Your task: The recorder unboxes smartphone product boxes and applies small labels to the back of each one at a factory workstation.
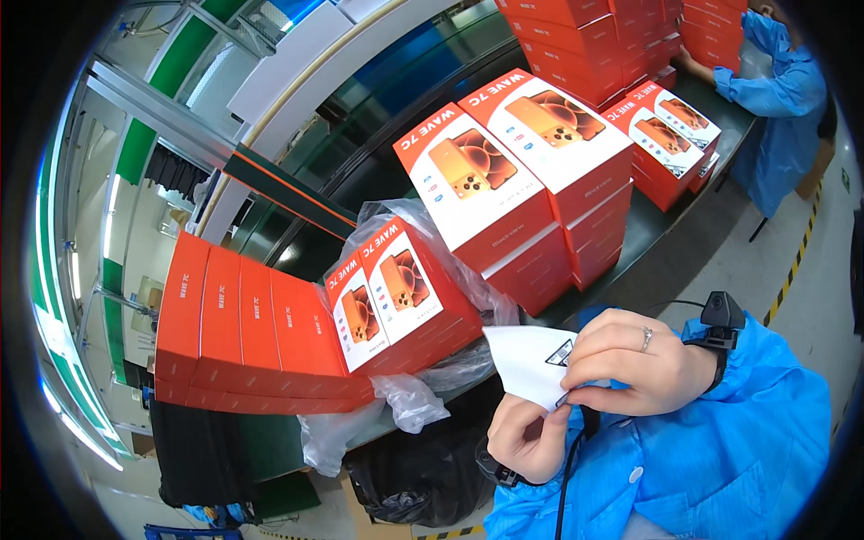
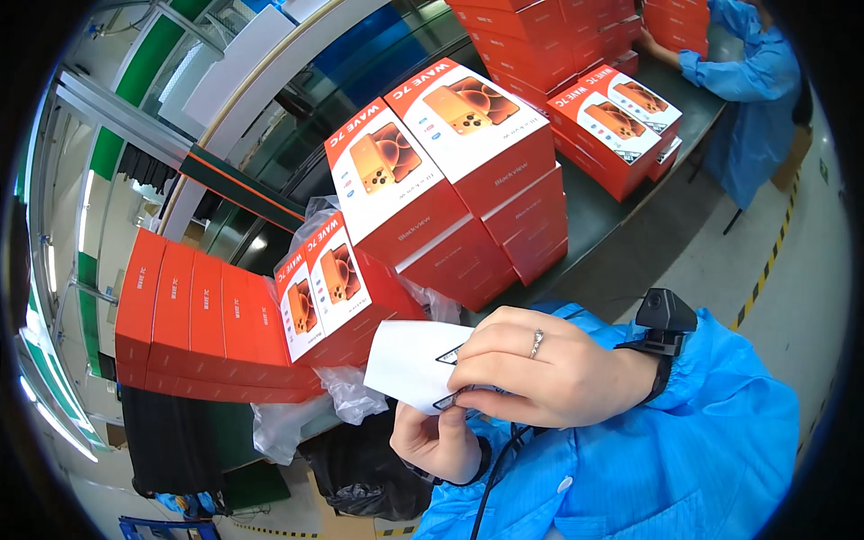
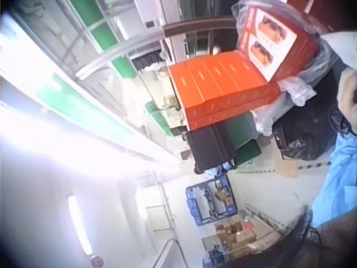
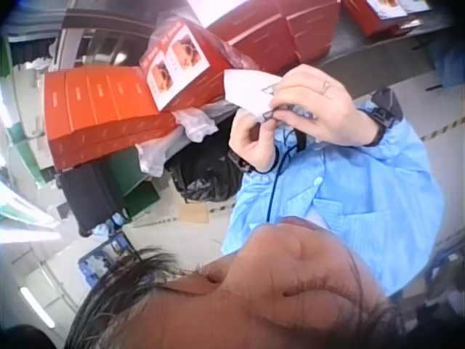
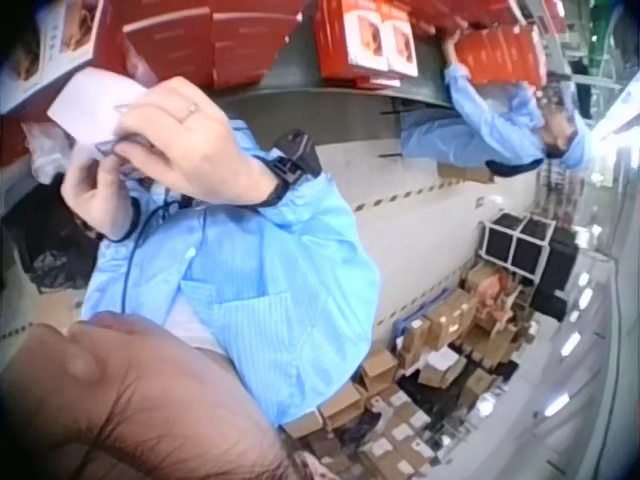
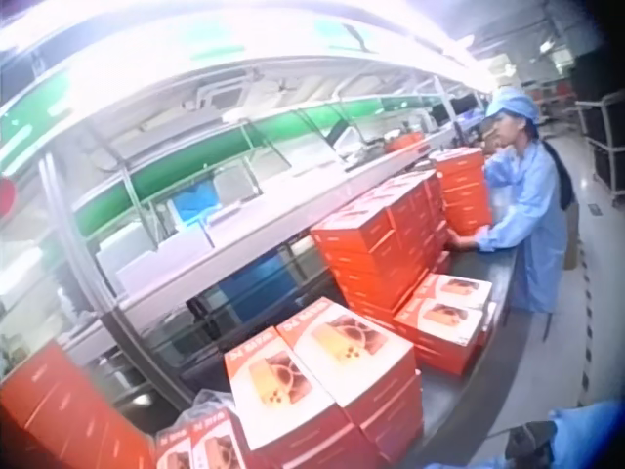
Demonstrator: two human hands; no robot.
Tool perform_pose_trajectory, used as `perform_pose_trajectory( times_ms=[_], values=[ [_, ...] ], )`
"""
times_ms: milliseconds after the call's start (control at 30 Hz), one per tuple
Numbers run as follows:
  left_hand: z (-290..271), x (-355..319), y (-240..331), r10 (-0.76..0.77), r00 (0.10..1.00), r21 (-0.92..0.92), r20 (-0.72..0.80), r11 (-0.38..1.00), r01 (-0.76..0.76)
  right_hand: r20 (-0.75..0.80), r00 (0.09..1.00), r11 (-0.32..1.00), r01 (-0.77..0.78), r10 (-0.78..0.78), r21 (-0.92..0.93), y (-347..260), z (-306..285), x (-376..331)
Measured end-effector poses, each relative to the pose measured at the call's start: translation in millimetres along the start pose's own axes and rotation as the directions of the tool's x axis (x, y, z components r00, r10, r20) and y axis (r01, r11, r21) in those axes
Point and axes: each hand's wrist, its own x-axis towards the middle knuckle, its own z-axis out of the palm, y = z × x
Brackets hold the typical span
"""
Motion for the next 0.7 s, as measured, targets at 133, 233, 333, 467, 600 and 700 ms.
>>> perform_pose_trajectory(
  times_ms=[133, 233, 333, 467, 600, 700],
  values=[
    [-0.2, 13.5, -2.6, -0.065, 0.997, 0.062, 0.048, 0.996, 0.062, 0.067, 0.998, 0.999, -0.021, 0.018, 0.045, 10.7, -5.2, 10.2],
    [-2.4, 20.5, -5.1, -0.058, 0.995, 0.133, 0.085, 0.990, 0.047, 0.132, 0.987, 0.988, -0.102, 0.087, 0.117, 17.7, -9.8, 13.4],
    [-2.3, 27.7, -8.6, 0.006, 0.992, 0.255, 0.124, 0.966, -0.038, 0.205, 0.962, 0.964, -0.216, 0.183, 0.152, 23.9, -14.2, 22.1],
    [-1.2, 31.8, -11.4, 0.137, 0.985, 0.441, 0.106, 0.881, -0.170, 0.276, 0.946, 0.955, -0.226, 0.168, 0.190, 36.6, -12.6, 38.9],
    [0.9, 37.2, -12.8, 0.234, 0.966, 0.487, 0.107, 0.835, -0.256, 0.366, 0.926, 0.963, -0.176, 0.092, 0.203, 43.0, -13.1, 54.2],
    [-4.0, 41.3, -17.9, 0.201, 0.969, 0.598, 0.147, 0.762, -0.249, 0.423, 0.906, 0.978, -0.111, 0.026, 0.177, 42.8, -17.1, 66.7]
  ],
)
